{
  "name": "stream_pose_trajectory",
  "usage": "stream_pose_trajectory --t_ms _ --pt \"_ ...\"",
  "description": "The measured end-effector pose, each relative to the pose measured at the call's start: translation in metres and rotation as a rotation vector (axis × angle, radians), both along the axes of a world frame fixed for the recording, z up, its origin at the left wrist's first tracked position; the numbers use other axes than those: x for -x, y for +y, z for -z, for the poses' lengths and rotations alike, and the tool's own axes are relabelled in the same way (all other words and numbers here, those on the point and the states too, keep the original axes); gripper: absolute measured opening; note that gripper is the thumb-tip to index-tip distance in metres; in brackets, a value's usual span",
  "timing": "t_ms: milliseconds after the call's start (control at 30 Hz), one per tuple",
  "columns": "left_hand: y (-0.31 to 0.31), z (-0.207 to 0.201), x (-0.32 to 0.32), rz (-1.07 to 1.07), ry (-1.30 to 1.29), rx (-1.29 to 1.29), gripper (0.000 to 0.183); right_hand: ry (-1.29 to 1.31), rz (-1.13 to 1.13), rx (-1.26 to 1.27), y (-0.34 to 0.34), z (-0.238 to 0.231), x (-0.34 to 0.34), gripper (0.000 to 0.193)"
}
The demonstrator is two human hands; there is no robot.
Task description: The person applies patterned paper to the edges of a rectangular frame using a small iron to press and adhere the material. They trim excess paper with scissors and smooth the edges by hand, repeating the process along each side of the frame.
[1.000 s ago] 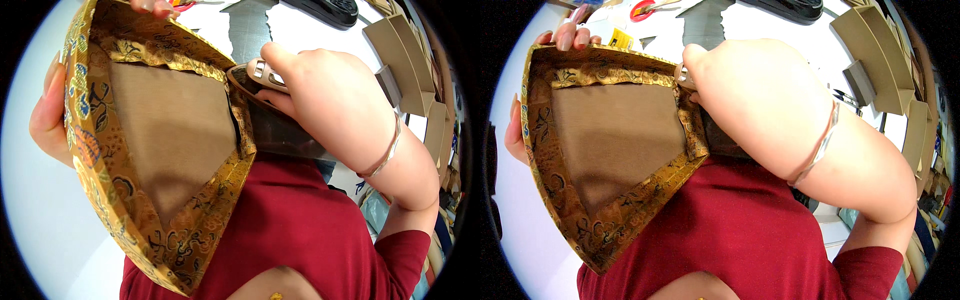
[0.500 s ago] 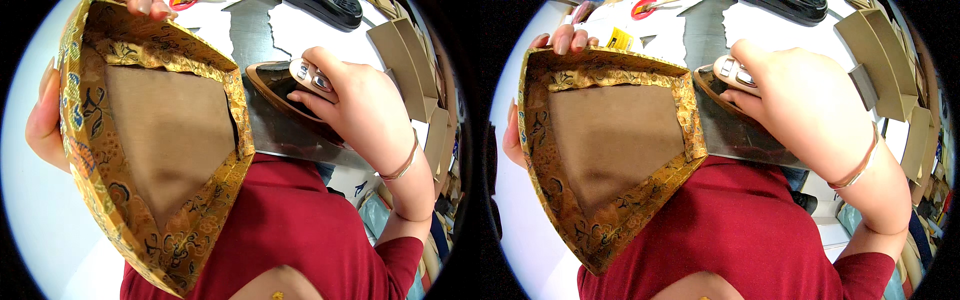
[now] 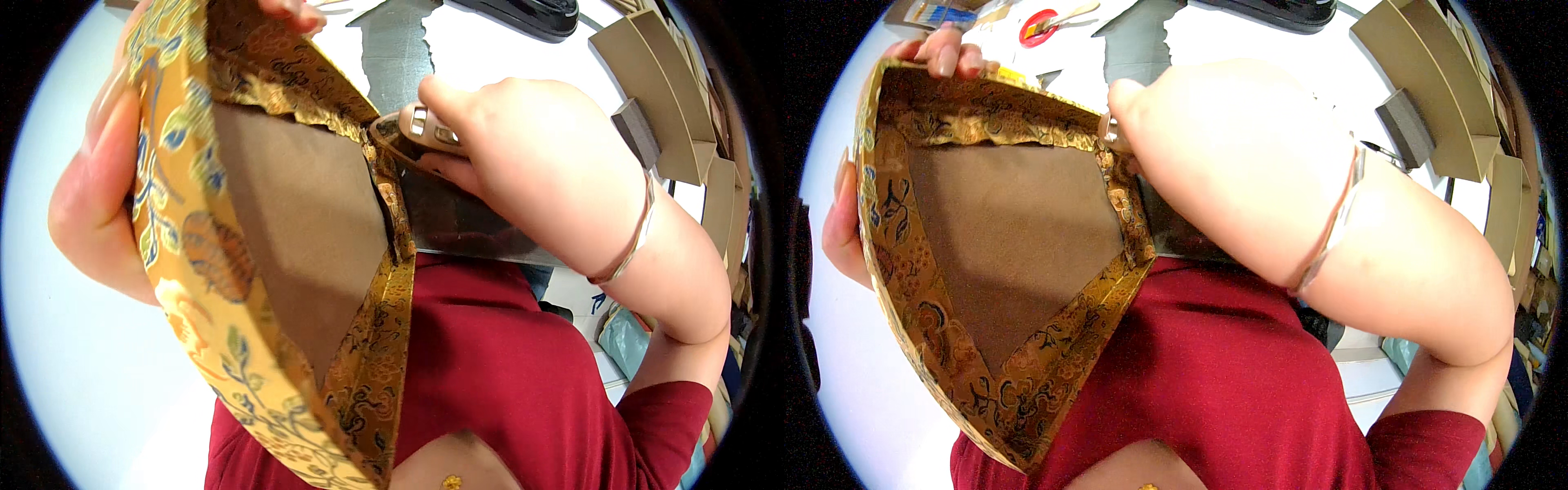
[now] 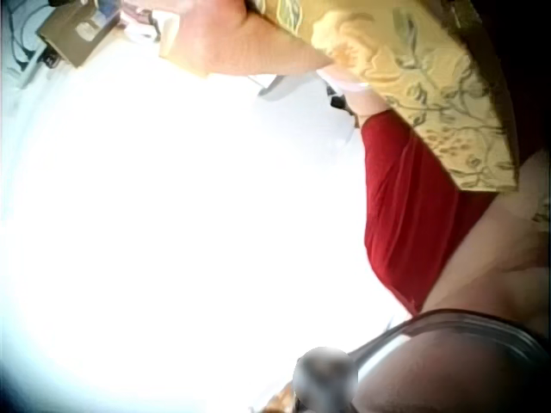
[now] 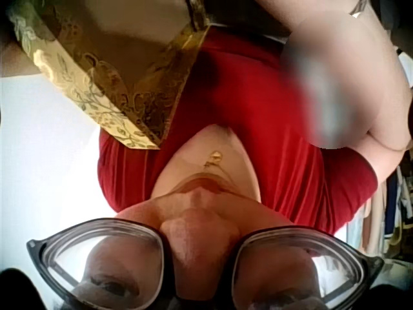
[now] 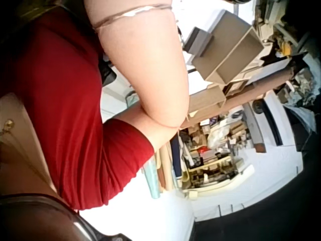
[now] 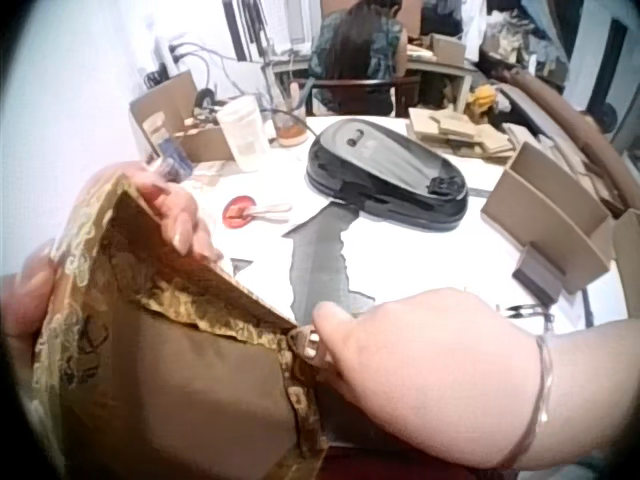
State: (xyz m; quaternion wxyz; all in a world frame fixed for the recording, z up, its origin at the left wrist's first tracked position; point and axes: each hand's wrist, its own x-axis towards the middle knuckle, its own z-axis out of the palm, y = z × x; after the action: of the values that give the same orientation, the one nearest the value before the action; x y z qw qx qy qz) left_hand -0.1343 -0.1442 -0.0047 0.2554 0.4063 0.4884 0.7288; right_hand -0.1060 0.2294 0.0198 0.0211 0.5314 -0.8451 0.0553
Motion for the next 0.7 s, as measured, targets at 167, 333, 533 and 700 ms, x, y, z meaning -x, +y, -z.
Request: stream_pose_trajectory --t_ms 167,333,533,700 --pt "0.021 0.002 -0.014 -0.089 0.023 -0.019 0.043 -0.045 0.0 0.032 0.001 0.006 0.004 0.031" --pt "0.016 -0.017 -0.014 -0.09 -0.036 0.061 0.042 -0.054 0.019 0.038 0.002 0.006 0.0 0.032" --pt "0.022 -0.016 -0.021 -0.119 0.03 -0.02 0.041 -0.038 -0.024 0.041 -0.005 0.005 0.011 0.033" --pt "0.036 -0.011 -0.028 -0.155 0.112 -0.139 0.043 -0.114 0.132 -0.072 0.009 -0.004 0.0 0.035"
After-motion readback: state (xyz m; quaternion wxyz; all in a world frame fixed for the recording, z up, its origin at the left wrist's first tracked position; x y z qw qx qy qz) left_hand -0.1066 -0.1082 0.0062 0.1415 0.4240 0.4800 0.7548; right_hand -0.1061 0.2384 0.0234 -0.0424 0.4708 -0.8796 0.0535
